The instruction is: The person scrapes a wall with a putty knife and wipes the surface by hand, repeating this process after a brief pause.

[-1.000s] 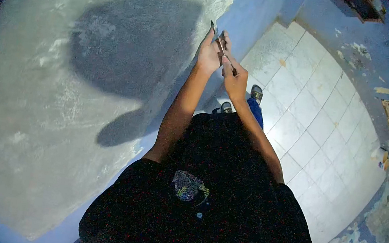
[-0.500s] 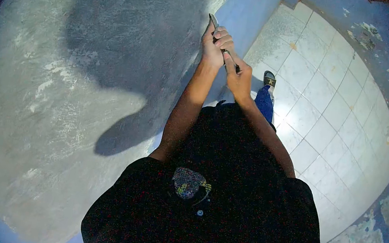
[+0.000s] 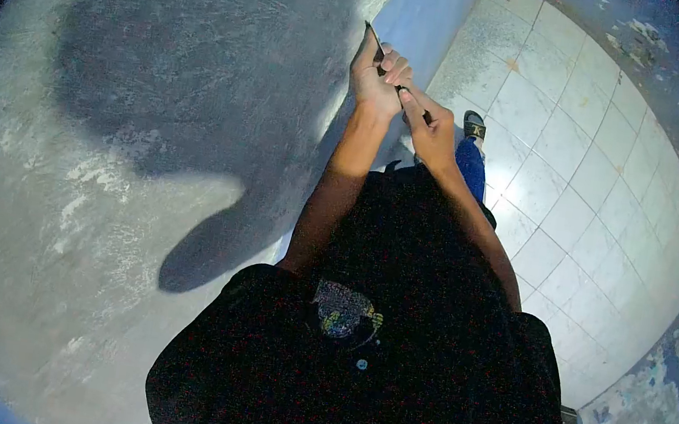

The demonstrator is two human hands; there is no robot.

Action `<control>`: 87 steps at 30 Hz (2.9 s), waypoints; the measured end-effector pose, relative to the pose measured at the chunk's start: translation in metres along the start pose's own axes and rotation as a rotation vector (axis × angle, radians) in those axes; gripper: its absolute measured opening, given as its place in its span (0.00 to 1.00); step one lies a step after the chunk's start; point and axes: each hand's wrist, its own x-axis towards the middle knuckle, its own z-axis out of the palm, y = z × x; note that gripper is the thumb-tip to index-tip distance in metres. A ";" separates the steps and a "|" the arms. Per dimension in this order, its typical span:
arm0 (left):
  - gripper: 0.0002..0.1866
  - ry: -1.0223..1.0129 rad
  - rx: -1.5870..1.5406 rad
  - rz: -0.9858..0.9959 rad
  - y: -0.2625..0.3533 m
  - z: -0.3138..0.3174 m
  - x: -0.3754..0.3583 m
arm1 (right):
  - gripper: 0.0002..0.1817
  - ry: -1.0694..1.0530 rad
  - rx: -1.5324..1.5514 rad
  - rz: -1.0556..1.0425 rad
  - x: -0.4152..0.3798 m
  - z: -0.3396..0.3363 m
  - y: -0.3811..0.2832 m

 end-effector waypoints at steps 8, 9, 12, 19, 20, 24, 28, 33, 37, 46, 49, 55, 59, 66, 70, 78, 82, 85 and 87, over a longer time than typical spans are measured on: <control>0.20 -0.171 -0.145 -0.130 0.002 -0.008 0.002 | 0.15 0.049 -0.092 -0.066 -0.007 0.006 -0.001; 0.20 -0.160 -0.139 -0.131 0.003 -0.011 0.000 | 0.15 0.042 -0.044 -0.053 -0.010 0.008 -0.001; 0.20 -0.153 -0.142 -0.128 0.003 -0.011 0.002 | 0.15 0.017 0.024 -0.032 -0.006 0.009 0.003; 0.20 -0.170 -0.186 -0.176 0.002 -0.018 0.000 | 0.12 0.033 -0.004 -0.031 -0.008 0.009 0.012; 0.20 -0.167 -0.199 -0.186 0.003 -0.017 -0.002 | 0.12 0.023 -0.031 -0.027 -0.008 0.009 0.014; 0.19 -0.135 -0.187 -0.177 0.002 -0.013 -0.002 | 0.14 0.032 -0.049 -0.062 -0.005 0.007 0.015; 0.17 -0.143 -0.184 -0.191 0.002 -0.017 0.001 | 0.13 0.031 -0.032 -0.067 -0.005 0.006 0.021; 0.16 -0.124 -0.146 -0.151 0.001 -0.016 -0.002 | 0.14 0.000 -0.063 -0.091 -0.003 0.004 0.025; 0.17 -0.149 -0.195 -0.160 0.000 -0.019 -0.001 | 0.15 0.003 -0.055 -0.092 -0.005 0.003 0.018; 0.17 -0.127 -0.144 -0.135 0.000 -0.015 -0.003 | 0.15 0.002 -0.044 -0.095 -0.003 0.002 0.019; 0.17 -0.098 -0.143 -0.131 -0.001 -0.013 -0.005 | 0.14 0.002 -0.048 -0.090 -0.005 0.001 0.020; 0.18 -0.074 -0.154 -0.156 0.002 -0.014 -0.002 | 0.14 -0.007 -0.027 -0.086 -0.002 0.002 0.022; 0.19 -0.091 -0.149 -0.136 0.000 -0.010 -0.007 | 0.14 0.006 -0.069 -0.083 -0.003 0.002 0.023; 0.18 -0.261 -0.120 -0.165 0.005 -0.016 -0.003 | 0.18 -0.027 -0.040 0.005 -0.012 0.007 0.010; 0.19 -0.230 -0.143 -0.216 0.008 -0.018 0.000 | 0.19 0.036 -0.028 -0.053 -0.022 0.014 0.010; 0.21 -0.149 -0.052 -0.136 0.008 0.000 0.005 | 0.16 0.152 -0.075 -0.103 -0.011 0.019 -0.001; 0.21 -0.120 -0.009 -0.098 0.006 0.002 0.005 | 0.14 0.140 -0.147 -0.046 -0.012 0.014 -0.005; 0.21 -0.094 -0.081 -0.136 0.008 -0.001 0.001 | 0.14 0.140 -0.167 -0.041 -0.010 0.015 -0.012; 0.21 -0.077 -0.055 -0.129 0.008 0.003 0.006 | 0.14 0.111 -0.218 0.030 -0.012 0.014 -0.019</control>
